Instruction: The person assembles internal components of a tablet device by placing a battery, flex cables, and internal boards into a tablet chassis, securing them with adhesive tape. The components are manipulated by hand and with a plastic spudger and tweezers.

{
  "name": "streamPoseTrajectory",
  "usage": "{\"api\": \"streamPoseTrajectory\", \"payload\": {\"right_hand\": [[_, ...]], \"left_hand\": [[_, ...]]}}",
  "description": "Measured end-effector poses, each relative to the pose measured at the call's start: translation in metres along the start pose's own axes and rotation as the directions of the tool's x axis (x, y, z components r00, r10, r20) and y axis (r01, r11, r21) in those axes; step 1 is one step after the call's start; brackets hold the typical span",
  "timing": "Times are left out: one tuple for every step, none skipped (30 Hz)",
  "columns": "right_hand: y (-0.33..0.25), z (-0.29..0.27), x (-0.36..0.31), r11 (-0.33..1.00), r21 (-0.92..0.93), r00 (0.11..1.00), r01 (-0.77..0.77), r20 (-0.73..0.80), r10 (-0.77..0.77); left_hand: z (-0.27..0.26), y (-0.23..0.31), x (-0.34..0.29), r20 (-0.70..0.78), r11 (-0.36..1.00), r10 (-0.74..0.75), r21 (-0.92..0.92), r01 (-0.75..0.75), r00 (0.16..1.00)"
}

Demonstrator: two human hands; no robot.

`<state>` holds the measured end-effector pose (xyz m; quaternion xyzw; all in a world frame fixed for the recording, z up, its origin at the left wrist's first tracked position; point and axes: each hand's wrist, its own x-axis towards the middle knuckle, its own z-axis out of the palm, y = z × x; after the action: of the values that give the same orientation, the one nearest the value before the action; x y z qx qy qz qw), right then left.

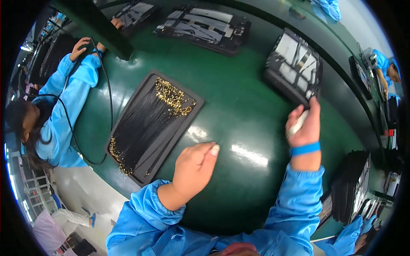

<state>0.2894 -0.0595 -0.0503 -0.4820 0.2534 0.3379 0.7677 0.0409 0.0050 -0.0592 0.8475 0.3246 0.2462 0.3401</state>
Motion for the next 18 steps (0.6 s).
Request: {"api": "streamPoseTrajectory", "payload": {"right_hand": [[0.011, -0.008, -0.028, 0.998, -0.007, 0.995, -0.063, 0.084, 0.063], [0.023, -0.021, -0.051, 0.99, -0.026, 0.986, -0.141, 0.091, 0.143], [0.038, -0.033, -0.073, 0.99, -0.065, 0.99, -0.122, 0.069, 0.126], [0.052, -0.057, -0.09, 0.974, -0.137, 0.974, -0.178, 0.119, 0.195], [0.063, -0.076, -0.11, 0.941, -0.217, 0.945, -0.261, 0.141, 0.295], [0.077, -0.095, -0.129, 0.912, -0.218, 0.919, -0.348, 0.112, 0.378], [0.093, -0.119, -0.145, 0.888, -0.285, 0.895, -0.361, 0.161, 0.416], [0.106, -0.133, -0.165, 0.888, -0.349, 0.895, -0.299, 0.222, 0.388], [0.115, -0.144, -0.179, 0.847, -0.428, 0.865, -0.315, 0.237, 0.442], [0.122, -0.155, -0.188, 0.779, -0.555, 0.784, -0.292, 0.327, 0.527], [0.124, -0.163, -0.194, 0.636, -0.753, 0.684, -0.172, 0.373, 0.627], [0.126, -0.164, -0.194, 0.583, -0.812, 0.583, 0.033, 0.489, 0.649], [0.127, -0.165, -0.195, 0.516, -0.82, 0.448, 0.247, 0.569, 0.69], [0.126, -0.166, -0.197, 0.515, -0.82, 0.444, 0.251, 0.57, 0.691], [0.125, -0.166, -0.199, 0.469, -0.834, 0.348, 0.29, 0.548, 0.76], [0.124, -0.166, -0.201, 0.424, -0.841, 0.242, 0.337, 0.513, 0.824], [0.125, -0.166, -0.202, 0.424, -0.837, 0.226, 0.345, 0.512, 0.828], [0.125, -0.166, -0.203, 0.411, -0.804, 0.233, 0.431, 0.539, 0.809]], "left_hand": [[-0.004, 0.004, -0.003, 0.114, 0.845, -0.351, -0.388, 0.367, 0.929], [-0.006, 0.008, -0.005, 0.351, 0.432, -0.576, -0.637, 0.639, 0.738], [-0.005, 0.011, -0.007, 0.349, 0.442, -0.565, -0.636, 0.632, 0.747], [-0.002, 0.015, -0.01, 0.501, 0.199, -0.517, -0.719, 0.666, 0.694], [0.005, 0.019, -0.013, 0.64, -0.061, -0.421, -0.727, 0.684, 0.643], [0.014, 0.02, -0.017, 0.663, -0.137, -0.339, -0.737, 0.662, 0.667], [0.018, 0.029, -0.019, 0.673, -0.131, -0.325, -0.728, 0.673, 0.665], [0.021, 0.036, -0.02, 0.62, -0.131, -0.312, -0.779, 0.614, 0.72], [0.022, 0.042, -0.023, 0.56, -0.134, -0.3, -0.826, 0.547, 0.772], [0.017, 0.046, -0.029, 0.613, -0.118, -0.25, -0.787, 0.605, 0.749], [0.012, 0.051, -0.032, 0.617, -0.113, -0.239, -0.785, 0.609, 0.75], [0.006, 0.057, -0.036, 0.645, 0.02, -0.182, -0.752, 0.659, 0.742], [-0.001, 0.061, -0.043, 0.668, 0.149, -0.139, -0.716, 0.682, 0.731], [-0.005, 0.059, -0.04, 0.71, 0.285, -0.046, -0.664, 0.691, 0.702], [-0.011, 0.064, -0.034, 0.75, 0.408, 0.064, -0.622, 0.669, 0.659], [-0.009, 0.063, -0.032, 0.764, 0.471, 0.052, -0.586, 0.659, 0.643], [-0.005, 0.06, -0.033, 0.779, 0.534, 0.037, -0.545, 0.647, 0.626], [-0.002, 0.052, -0.035, 0.771, 0.537, 0.024, -0.547, 0.642, 0.636]]}}
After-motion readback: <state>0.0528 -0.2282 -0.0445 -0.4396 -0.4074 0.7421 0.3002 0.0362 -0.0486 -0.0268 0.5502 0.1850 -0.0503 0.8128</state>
